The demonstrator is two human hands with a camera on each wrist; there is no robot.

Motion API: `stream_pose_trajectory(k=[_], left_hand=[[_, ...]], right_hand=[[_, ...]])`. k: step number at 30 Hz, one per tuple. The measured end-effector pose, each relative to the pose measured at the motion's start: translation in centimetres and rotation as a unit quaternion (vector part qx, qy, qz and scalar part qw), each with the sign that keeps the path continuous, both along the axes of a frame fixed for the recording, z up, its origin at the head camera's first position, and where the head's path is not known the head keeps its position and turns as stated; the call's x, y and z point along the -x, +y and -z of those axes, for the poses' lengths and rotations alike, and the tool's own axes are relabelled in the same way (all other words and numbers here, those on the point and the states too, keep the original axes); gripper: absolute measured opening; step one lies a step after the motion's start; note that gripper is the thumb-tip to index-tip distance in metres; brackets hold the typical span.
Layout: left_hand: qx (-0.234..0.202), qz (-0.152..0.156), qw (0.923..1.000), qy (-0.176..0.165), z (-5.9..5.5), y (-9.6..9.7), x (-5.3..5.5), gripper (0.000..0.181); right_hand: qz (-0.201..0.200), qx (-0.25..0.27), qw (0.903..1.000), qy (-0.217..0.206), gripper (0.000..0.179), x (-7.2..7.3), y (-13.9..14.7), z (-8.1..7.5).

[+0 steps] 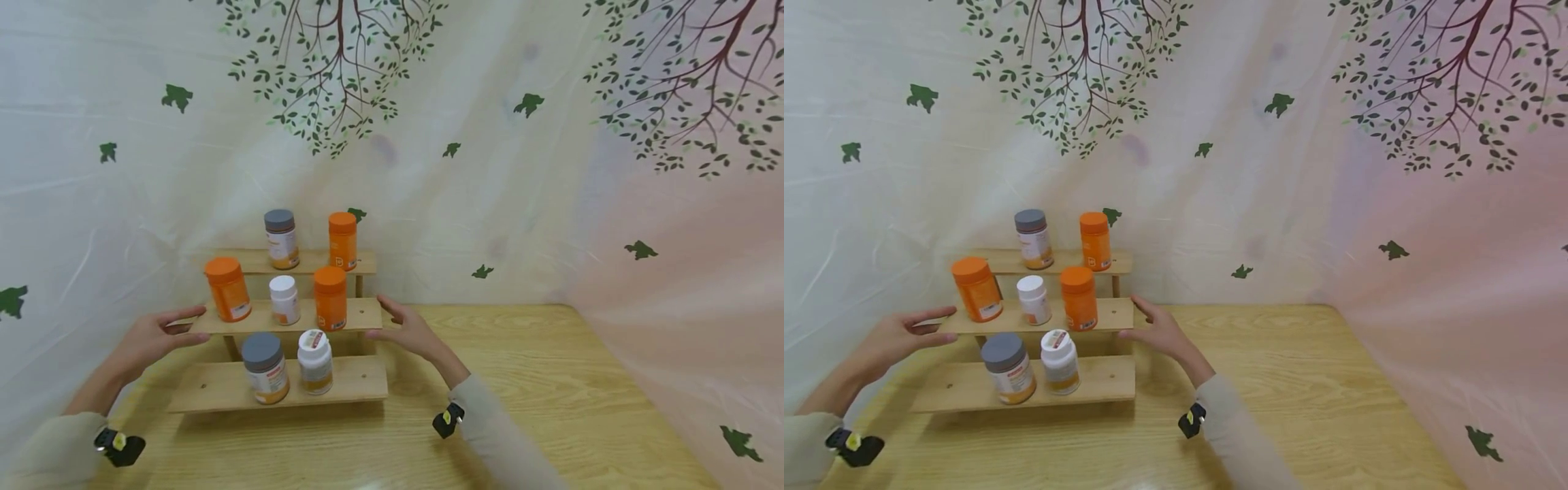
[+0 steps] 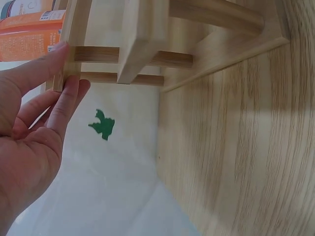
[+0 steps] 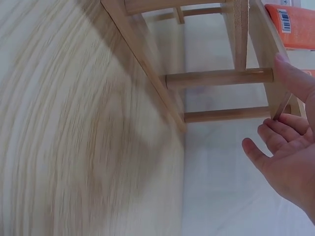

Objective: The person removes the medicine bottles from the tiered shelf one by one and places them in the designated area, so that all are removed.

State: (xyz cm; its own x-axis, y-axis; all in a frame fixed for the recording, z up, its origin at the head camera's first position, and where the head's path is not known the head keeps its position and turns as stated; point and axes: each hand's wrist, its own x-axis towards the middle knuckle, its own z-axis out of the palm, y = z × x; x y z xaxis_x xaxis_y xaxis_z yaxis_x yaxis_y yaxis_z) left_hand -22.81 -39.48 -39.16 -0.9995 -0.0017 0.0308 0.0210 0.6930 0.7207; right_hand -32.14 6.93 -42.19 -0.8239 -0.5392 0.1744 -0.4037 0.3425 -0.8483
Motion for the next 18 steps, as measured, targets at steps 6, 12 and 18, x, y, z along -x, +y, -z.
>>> stream_pose_trajectory(k=[6,12,18], left_hand=[[-0.026,0.012,0.9995,0.013,0.2,2.1,0.4,0.075],[-0.058,0.034,0.9974,0.027,0.4,3.9,0.6,0.071],[-0.068,0.046,0.9956,0.046,0.7,5.7,1.2,0.068]], right_hand=[[0.003,-0.013,0.9999,0.000,0.088,0.0,2.5,-0.2],[0.008,-0.030,0.9995,0.004,0.086,0.1,4.9,-0.2],[0.009,-0.034,0.9993,0.007,0.085,0.3,7.0,-0.5]])
